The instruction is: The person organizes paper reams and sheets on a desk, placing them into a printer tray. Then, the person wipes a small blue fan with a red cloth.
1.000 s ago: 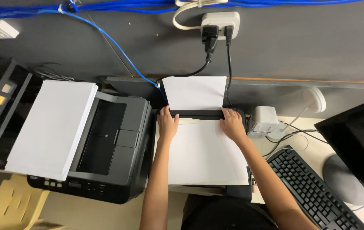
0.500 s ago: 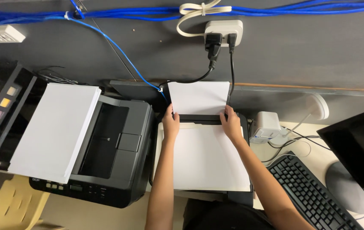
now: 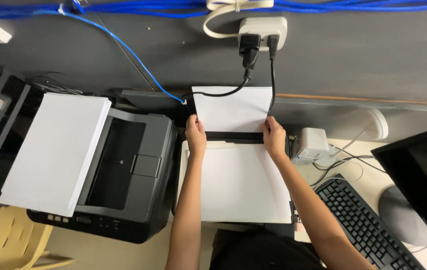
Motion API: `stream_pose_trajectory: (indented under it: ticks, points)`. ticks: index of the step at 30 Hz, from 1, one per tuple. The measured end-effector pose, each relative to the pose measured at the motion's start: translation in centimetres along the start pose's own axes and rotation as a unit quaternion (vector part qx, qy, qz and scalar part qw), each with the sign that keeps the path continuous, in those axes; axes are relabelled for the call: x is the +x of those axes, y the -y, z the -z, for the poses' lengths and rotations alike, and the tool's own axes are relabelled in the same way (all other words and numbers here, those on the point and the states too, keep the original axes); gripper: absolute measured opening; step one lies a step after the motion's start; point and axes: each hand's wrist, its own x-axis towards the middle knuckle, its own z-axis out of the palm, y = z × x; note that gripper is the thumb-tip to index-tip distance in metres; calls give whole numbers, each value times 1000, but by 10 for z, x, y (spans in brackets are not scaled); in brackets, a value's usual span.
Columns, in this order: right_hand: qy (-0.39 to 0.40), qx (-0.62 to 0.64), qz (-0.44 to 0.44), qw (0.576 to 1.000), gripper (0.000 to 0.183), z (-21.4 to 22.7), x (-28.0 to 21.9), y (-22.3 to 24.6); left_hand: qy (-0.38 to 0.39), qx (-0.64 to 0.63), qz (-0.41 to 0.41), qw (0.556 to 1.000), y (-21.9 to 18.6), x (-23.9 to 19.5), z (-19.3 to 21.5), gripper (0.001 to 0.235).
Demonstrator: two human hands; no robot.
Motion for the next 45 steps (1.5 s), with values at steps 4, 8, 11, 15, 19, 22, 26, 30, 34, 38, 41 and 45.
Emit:
stream_pose_trajectory:
  ticks: [4, 8, 11, 15, 19, 22, 26, 30, 34, 38, 41, 45]
  points:
    - [74, -71, -32, 994, 16, -5, -1, -23, 33, 58, 9, 998, 21, -4, -4, 17]
    - [112, -175, 17, 978, 14, -16, -8, -48, 77, 148, -7, 986, 29, -7, -1, 27]
    - [92, -175, 58, 979, 22, -8, -16, -40, 75, 167, -38, 982, 19, -20, 6, 36]
    - [82, -226, 77, 968, 32, 8, -29, -19, 101, 244, -58, 963, 16, -38, 12, 40]
    - [94, -267, 124, 951, 32, 7, -48, -24, 129, 303, -81, 941, 28, -49, 11, 46]
    - [124, -280, 114, 945, 38, 10, -51, -13, 148, 313, -85, 934, 18, -52, 16, 51]
    - [149, -275, 106, 944, 47, 18, -71, 6, 187, 310, -70, 930, -9, -72, 23, 50]
    - [164, -261, 157, 938, 53, 32, -113, 36, 197, 229, -112, 947, -41, -121, 33, 43]
    - [164, -224, 150, 949, 55, 56, -157, 70, 224, 152, -136, 953, -92, -170, 65, 40]
    - [154, -197, 121, 961, 58, 81, -203, 96, 264, 48, -150, 951, -119, -222, 99, 37]
    - [135, -149, 92, 975, 58, 100, -242, 115, 289, 2, -170, 942, -128, -249, 118, 36]
    - [101, -84, 53, 990, 58, 128, -309, 152, 320, -32, -195, 927, -135, -293, 148, 38]
